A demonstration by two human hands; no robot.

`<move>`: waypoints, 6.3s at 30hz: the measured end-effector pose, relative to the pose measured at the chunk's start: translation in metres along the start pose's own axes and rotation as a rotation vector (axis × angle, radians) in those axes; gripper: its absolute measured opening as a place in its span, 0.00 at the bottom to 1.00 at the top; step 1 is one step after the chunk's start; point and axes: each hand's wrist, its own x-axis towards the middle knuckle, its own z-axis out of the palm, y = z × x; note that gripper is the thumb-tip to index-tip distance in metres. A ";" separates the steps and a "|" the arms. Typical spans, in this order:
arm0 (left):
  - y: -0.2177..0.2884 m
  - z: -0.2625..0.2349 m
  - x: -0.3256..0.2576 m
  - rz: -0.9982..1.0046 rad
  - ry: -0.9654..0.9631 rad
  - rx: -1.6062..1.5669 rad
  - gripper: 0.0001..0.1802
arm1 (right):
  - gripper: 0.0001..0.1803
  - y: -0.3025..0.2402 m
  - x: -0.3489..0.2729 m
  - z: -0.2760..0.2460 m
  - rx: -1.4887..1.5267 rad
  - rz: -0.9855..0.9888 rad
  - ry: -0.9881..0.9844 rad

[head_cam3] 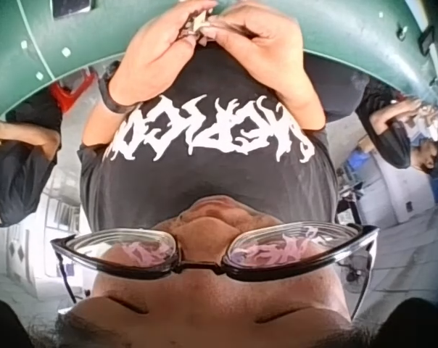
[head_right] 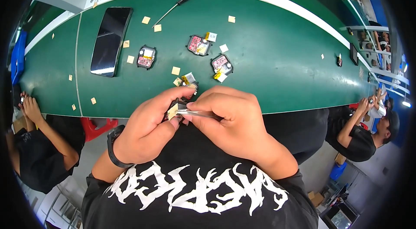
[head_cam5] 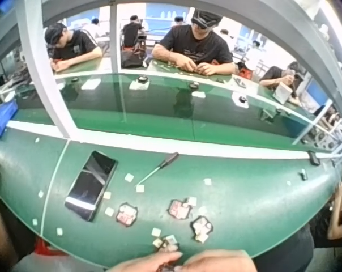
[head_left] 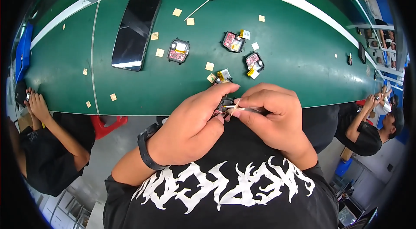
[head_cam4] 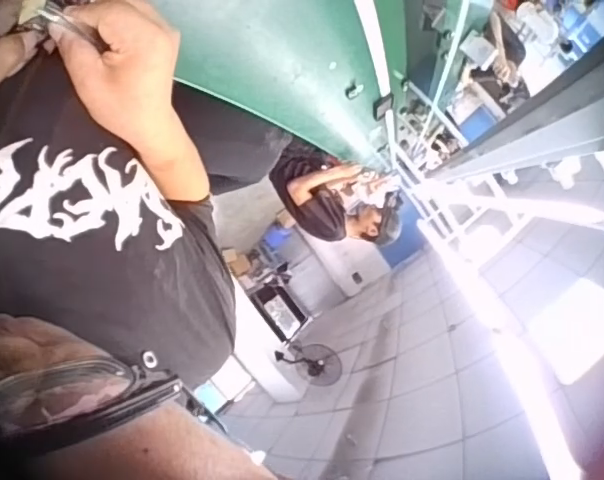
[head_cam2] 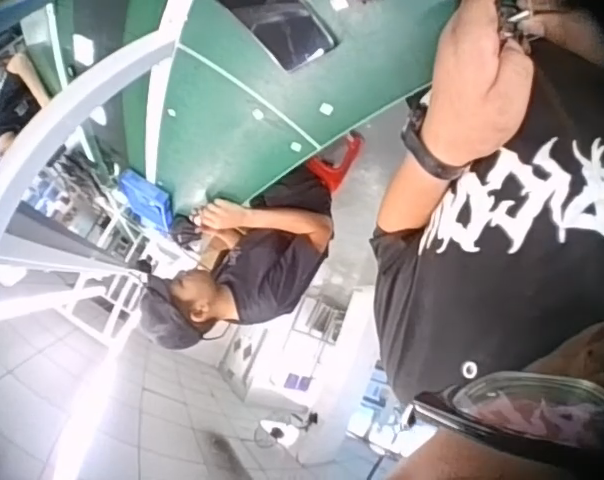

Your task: Assembling internal components of smartwatches on a production line using tweezers.

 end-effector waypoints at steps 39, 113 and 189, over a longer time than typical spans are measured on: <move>-0.029 0.001 -0.013 -0.150 0.136 -0.495 0.23 | 0.09 0.014 0.009 0.029 0.670 0.547 -0.066; -0.019 -0.033 -0.004 0.149 0.425 -0.020 0.26 | 0.26 0.046 0.009 -0.017 -0.539 -0.276 0.181; -0.023 0.012 -0.010 0.136 0.429 -0.343 0.14 | 0.07 -0.003 -0.007 0.029 0.565 0.376 0.079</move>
